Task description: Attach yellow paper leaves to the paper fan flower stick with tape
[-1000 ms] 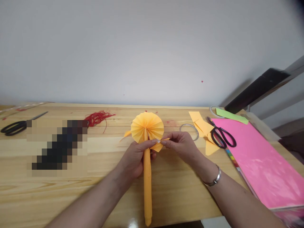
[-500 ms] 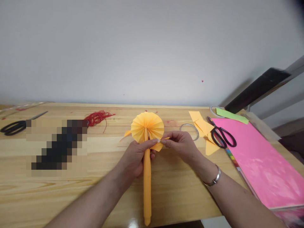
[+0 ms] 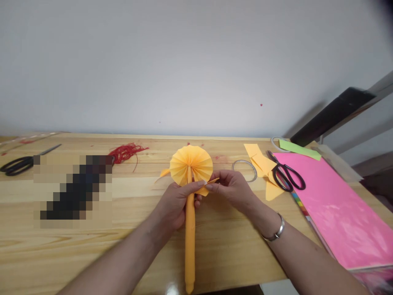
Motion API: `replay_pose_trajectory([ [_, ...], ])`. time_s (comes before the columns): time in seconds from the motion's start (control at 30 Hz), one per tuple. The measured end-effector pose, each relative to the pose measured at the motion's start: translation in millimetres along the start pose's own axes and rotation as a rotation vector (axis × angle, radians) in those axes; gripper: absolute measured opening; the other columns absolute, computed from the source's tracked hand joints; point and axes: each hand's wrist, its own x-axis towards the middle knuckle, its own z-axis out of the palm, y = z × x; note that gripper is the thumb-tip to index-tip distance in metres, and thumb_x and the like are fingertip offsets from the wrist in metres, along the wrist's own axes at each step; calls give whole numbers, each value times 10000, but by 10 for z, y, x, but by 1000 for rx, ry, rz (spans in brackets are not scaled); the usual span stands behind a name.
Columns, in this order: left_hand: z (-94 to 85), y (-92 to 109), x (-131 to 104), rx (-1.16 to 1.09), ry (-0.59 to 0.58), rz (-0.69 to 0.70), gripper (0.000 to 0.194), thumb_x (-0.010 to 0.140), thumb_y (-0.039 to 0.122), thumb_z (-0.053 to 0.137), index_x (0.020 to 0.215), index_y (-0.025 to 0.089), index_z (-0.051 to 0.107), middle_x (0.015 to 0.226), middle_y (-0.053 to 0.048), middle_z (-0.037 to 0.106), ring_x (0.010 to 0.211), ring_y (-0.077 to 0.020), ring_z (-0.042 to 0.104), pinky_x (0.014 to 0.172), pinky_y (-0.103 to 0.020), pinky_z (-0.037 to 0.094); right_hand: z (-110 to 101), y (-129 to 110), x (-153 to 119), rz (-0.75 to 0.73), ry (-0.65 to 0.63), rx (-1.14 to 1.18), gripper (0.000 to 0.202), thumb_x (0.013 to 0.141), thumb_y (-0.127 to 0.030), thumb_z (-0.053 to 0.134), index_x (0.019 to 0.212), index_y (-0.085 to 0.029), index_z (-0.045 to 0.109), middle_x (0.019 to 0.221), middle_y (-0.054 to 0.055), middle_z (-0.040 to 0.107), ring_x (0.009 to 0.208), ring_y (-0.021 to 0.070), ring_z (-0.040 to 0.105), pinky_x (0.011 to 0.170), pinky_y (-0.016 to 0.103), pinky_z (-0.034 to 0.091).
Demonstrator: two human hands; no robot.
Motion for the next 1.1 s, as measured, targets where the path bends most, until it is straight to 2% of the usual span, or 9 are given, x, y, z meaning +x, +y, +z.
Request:
replay_pose_trajectory([
  [0.3, -6, -7, -2, 18, -10, -5, 137, 620, 162, 754, 718, 104, 679, 610, 5, 585, 453, -43, 484, 391, -141, 391, 4, -26, -19, 25, -25, 130, 192, 647, -312, 748, 756, -171, 674, 766, 29, 684, 695, 137, 615, 690, 292, 484],
  [0.73, 13, 1, -8, 14, -20, -42, 125, 608, 141, 746, 690, 94, 665, 558, 1, 583, 422, -48, 483, 372, -139, 371, 9, -53, -31, 41, -7, 119, 211, 621, -330, 758, 723, -165, 676, 714, 22, 671, 669, 139, 596, 658, 283, 474],
  [1.1, -26, 12, -22, 4, -97, -51, 114, 661, 153, 713, 741, 90, 662, 617, -11, 579, 477, -64, 518, 388, -145, 404, -46, -48, -15, 47, 23, 79, 210, 654, -329, 742, 671, -156, 622, 594, -28, 576, 536, 78, 479, 530, 228, 360],
])
